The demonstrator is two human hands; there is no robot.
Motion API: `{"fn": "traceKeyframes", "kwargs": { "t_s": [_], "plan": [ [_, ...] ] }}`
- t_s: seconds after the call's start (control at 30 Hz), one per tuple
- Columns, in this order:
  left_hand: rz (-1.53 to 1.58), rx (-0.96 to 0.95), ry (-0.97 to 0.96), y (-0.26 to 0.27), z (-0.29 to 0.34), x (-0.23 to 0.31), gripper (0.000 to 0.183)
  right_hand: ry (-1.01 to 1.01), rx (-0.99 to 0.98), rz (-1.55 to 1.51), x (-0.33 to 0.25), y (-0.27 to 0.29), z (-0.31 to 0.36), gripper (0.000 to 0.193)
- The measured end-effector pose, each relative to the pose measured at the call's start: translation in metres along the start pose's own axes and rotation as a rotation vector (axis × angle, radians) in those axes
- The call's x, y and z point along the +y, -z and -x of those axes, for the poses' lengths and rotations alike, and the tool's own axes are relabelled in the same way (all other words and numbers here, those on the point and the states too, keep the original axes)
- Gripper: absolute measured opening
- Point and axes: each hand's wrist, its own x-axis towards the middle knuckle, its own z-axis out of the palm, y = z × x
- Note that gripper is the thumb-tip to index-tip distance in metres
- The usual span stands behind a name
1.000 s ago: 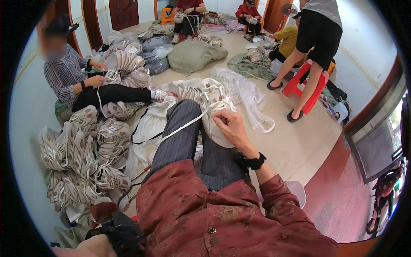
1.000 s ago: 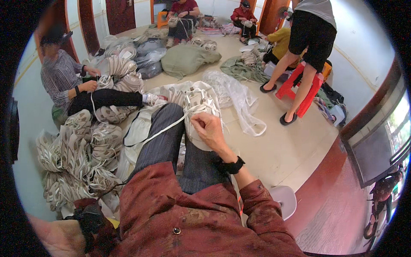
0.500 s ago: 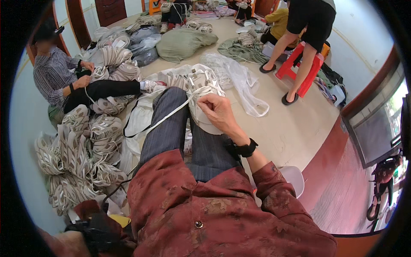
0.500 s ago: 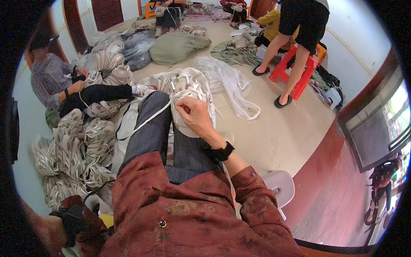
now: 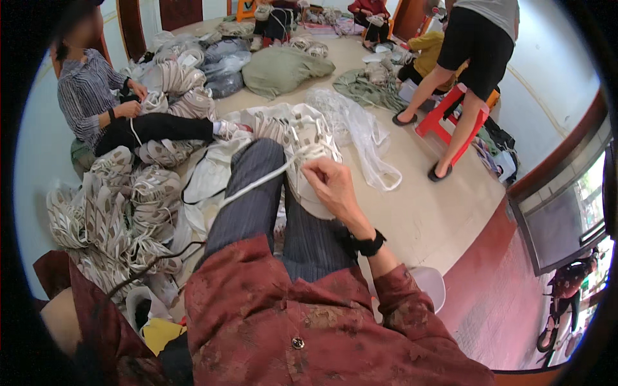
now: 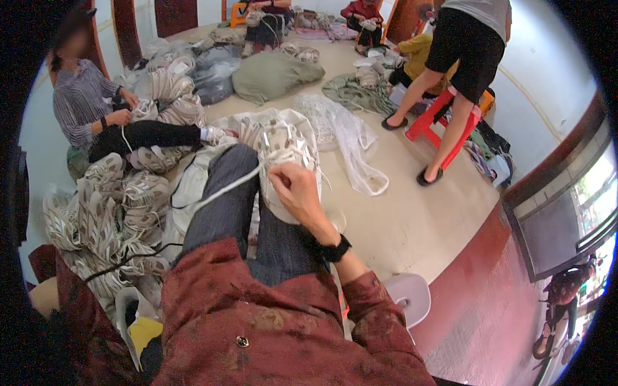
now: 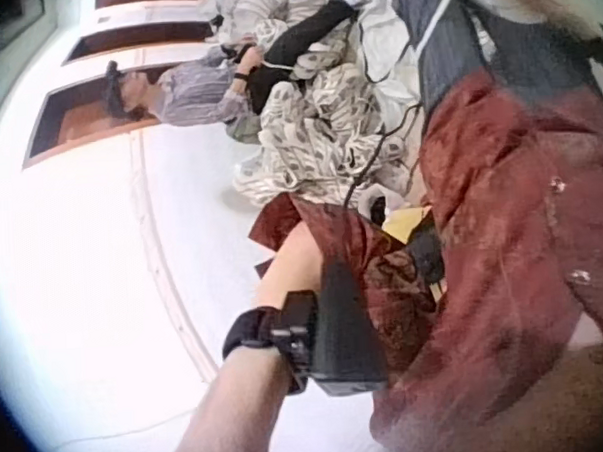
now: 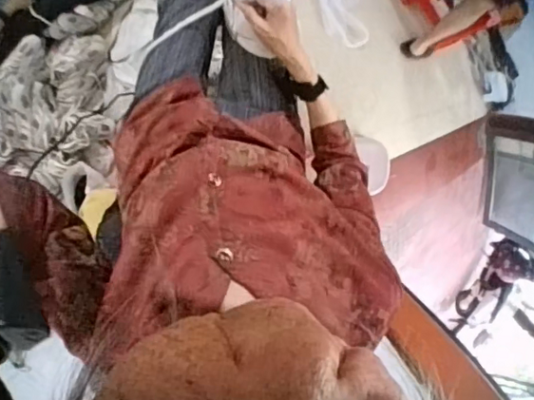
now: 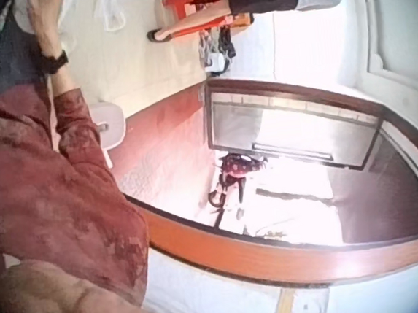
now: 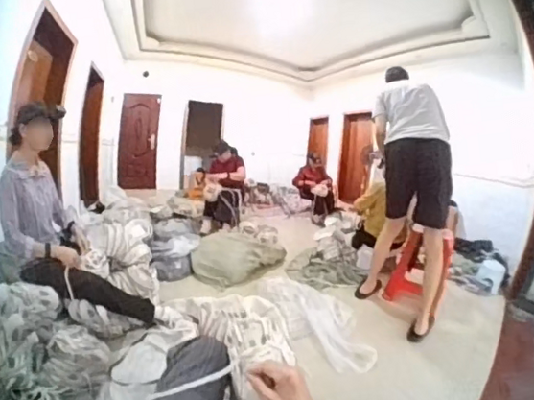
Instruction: Insert laces into a white sneaker.
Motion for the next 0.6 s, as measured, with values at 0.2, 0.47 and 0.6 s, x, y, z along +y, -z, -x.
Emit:
{"fn": "traceKeyframes", "kwargs": {
  "t_s": [0.2, 0.47, 0.6],
  "plan": [
    [-0.056, 0.066, -0.049, 0.001, -0.017, 0.005, 0.039, -0.005, -0.016, -0.054, -0.003, 0.002, 0.009, 0.007],
    [-0.197, 0.05, -0.022, 0.013, -0.013, -0.007, 0.036, -0.064, -0.023, -0.129, 0.001, 0.002, 0.004, 0.004],
    [-0.247, 0.038, -0.032, 0.02, -0.008, -0.009, 0.035, -0.089, 0.0, -0.204, 0.002, 0.004, 0.009, 0.005]
  ]
}}
